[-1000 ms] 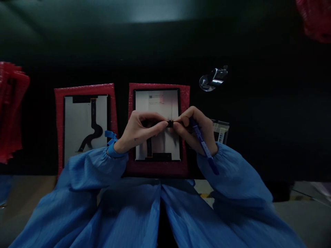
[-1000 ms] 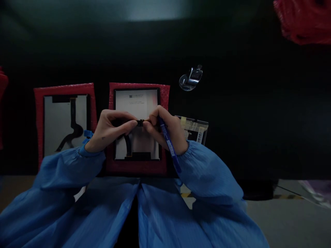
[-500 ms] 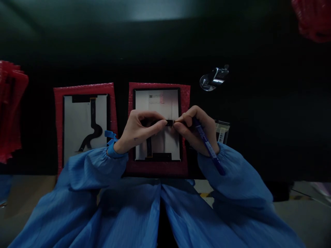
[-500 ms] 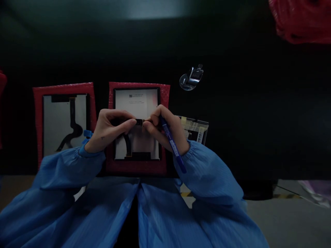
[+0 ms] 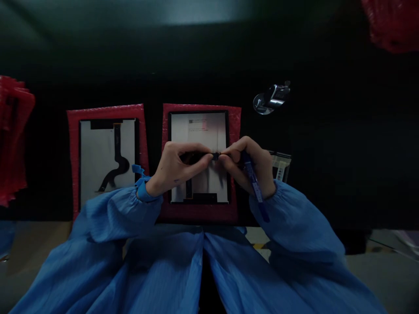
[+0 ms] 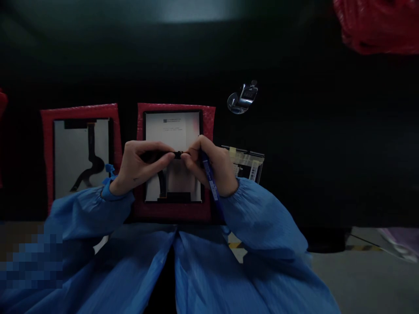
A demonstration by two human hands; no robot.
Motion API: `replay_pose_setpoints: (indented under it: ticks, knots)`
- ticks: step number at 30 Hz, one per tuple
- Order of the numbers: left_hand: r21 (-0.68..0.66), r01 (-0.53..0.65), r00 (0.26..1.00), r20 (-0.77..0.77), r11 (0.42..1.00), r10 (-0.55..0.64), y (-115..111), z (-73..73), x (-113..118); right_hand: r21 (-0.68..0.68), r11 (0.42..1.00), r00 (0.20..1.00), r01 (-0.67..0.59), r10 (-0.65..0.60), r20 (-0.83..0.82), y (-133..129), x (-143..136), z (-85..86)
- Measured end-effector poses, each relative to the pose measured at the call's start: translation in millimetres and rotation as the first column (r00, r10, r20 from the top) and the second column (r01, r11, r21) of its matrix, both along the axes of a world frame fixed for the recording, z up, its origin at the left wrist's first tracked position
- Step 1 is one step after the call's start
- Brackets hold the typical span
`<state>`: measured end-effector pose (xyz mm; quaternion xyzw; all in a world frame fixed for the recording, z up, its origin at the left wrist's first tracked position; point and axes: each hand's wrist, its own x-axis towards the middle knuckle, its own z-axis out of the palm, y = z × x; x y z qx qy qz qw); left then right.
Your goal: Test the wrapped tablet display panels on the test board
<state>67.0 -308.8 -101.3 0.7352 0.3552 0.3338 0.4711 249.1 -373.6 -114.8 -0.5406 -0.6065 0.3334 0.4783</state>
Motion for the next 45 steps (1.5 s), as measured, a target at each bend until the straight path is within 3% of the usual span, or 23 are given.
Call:
replay_pose_setpoints:
  ticks: [7, 19, 29, 38, 41, 43, 45]
  knots:
    - [-0.079, -0.014, 0.995, 0.093, 0.997, 0.022, 1.1, 0.0, -0.8, -0.052, 0.998, 0.985, -0.024, 0.014, -0.170, 0.3, -0.3, 1.2]
    - [-0.041, 0.001, 1.000, -0.009, 0.999, -0.002, 0.9, -0.3, -0.6, -0.011, 1.000, 0.995, -0.024, 0.023, -0.094, -0.6, 0.0, -1.0]
    - [-0.068, 0.108, 0.993, -0.030, 0.992, -0.111, 4.6, 1.5, -1.8, -0.006, 1.000, 1.000, -0.019, 0.019, 0.015, 1.1, 0.6, -2.8]
    - [-0.143, 0.224, 0.972, -0.042, 0.964, -0.232, 2.8, -0.4, -1.7, -0.084, 0.977, 0.978, -0.198, 0.191, -0.082, -0.2, 0.4, -8.8]
    - [-0.106, 0.246, 0.965, -0.062, 0.963, -0.253, 5.2, 0.9, -2.9, -0.068, 0.987, 0.987, -0.147, 0.143, -0.071, 2.8, 2.5, -9.5]
    - [-0.005, 0.162, 0.983, -0.088, 0.987, -0.161, 11.1, 3.2, -6.6, 0.024, 0.998, 0.998, -0.058, 0.059, -0.010, 5.2, 8.5, -4.8]
    - [0.114, 0.016, 0.993, -0.118, 0.993, -0.002, 20.2, 4.1, -12.8, 0.221, 0.963, 0.987, 0.153, -0.160, 0.015, 4.4, 14.4, 4.1]
